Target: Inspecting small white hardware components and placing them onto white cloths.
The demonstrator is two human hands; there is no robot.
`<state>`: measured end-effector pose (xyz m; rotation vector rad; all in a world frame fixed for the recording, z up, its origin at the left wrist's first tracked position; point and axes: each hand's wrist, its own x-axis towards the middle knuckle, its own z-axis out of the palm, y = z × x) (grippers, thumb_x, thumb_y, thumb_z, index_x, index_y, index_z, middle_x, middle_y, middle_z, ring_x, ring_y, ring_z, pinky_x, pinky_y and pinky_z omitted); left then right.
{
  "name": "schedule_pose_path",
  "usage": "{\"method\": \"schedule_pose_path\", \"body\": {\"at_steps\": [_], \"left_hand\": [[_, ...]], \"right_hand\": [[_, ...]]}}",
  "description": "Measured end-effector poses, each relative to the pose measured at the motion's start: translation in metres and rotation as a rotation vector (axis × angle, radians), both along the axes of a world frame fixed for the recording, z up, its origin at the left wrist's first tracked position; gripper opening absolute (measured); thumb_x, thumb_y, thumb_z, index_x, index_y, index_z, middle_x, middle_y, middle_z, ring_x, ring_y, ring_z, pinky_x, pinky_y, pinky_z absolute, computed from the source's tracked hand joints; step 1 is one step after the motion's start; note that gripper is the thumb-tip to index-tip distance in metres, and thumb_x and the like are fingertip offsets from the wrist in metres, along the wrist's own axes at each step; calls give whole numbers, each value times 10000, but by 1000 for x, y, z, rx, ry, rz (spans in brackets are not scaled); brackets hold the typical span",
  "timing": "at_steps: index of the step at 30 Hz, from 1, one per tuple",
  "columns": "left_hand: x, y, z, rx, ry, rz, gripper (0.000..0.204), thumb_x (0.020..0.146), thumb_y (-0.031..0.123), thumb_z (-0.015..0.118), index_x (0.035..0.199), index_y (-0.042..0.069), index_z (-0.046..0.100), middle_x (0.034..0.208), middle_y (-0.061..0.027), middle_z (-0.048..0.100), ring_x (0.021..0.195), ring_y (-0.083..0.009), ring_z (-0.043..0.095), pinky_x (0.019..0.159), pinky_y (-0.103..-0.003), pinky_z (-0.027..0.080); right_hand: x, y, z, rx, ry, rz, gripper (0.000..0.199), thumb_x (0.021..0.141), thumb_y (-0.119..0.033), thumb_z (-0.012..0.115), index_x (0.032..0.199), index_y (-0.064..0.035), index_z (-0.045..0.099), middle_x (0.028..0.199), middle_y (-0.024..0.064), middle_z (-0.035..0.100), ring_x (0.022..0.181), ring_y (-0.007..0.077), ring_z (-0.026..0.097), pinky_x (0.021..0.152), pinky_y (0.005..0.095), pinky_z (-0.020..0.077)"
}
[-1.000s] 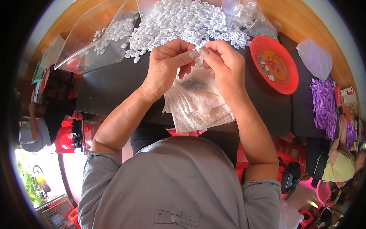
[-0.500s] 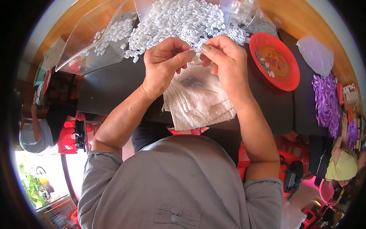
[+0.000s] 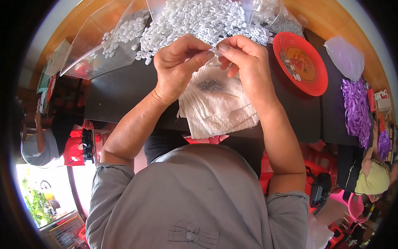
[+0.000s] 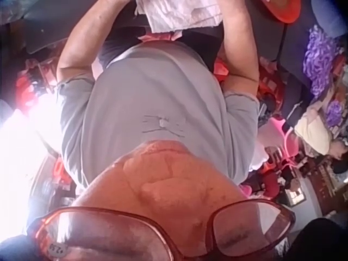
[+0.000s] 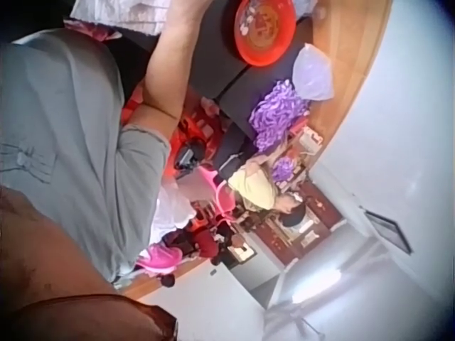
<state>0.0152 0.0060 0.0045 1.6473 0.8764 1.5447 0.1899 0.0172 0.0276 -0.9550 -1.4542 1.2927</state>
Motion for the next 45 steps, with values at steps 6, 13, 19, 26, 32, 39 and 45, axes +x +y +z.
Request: {"method": "schedule_pose_path", "body": {"at_steps": [6, 13, 19, 26, 32, 39, 45], "left_hand": [[-1, -1, 3, 136, 92, -24, 131, 799, -80, 680, 892, 10, 663, 829, 0, 631, 789, -57, 583, 706, -200, 471], [0, 3, 11, -303, -43, -41, 130, 841, 1, 647, 968, -28, 636, 807, -64, 636, 696, -101, 595, 584, -232, 482], [-7, 10, 11, -655, -303, -334, 164, 922, 121, 599, 920, -42, 617, 743, -88, 620, 576, -144, 584, 456, -237, 418], [-6, 11, 7, -618, -326, -317, 152, 927, 117, 600, 888, -30, 610, 718, -81, 606, 553, -139, 571, 429, -240, 395], [-2, 8, 4, -597, -304, -302, 157, 930, 122, 597, 890, -29, 603, 727, -75, 599, 545, -130, 551, 434, -241, 394], [0, 10, 0, -580, -354, -244, 161, 921, 124, 607, 897, -34, 596, 732, -68, 589, 540, -128, 544, 437, -246, 400], [1, 8, 0, -559, -325, -166, 169, 909, 140, 631, 896, -26, 600, 716, -60, 593, 554, -121, 556, 441, -241, 406]], "right_hand": [[2, 2, -3, 7, 2, 64, 151, 920, -142, 589, 945, 0, 633, 802, 23, 631, 684, 90, 589, 558, 202, 402], [-1, 0, -6, 155, -119, -92, 142, 921, -150, 605, 929, -11, 631, 785, 7, 613, 688, 64, 564, 558, 195, 395], [-3, 1, -13, 448, -271, -151, 118, 910, -137, 633, 943, -23, 634, 780, -16, 600, 691, 42, 529, 581, 188, 405], [-5, 1, -13, 415, -218, -160, 89, 892, -83, 632, 913, 1, 614, 766, -1, 607, 673, 57, 519, 587, 210, 417], [-9, 1, -18, 358, -188, -127, 83, 881, -77, 641, 899, -1, 613, 753, -16, 587, 658, 41, 495, 566, 198, 393], [-12, 2, -17, 274, -131, -191, 87, 894, -76, 636, 942, -5, 652, 817, 3, 630, 710, 58, 547, 606, 198, 415], [-9, 2, -10, 224, 20, -184, 116, 872, -16, 627, 982, 9, 650, 864, 38, 644, 759, 100, 595, 646, 212, 434]]}}
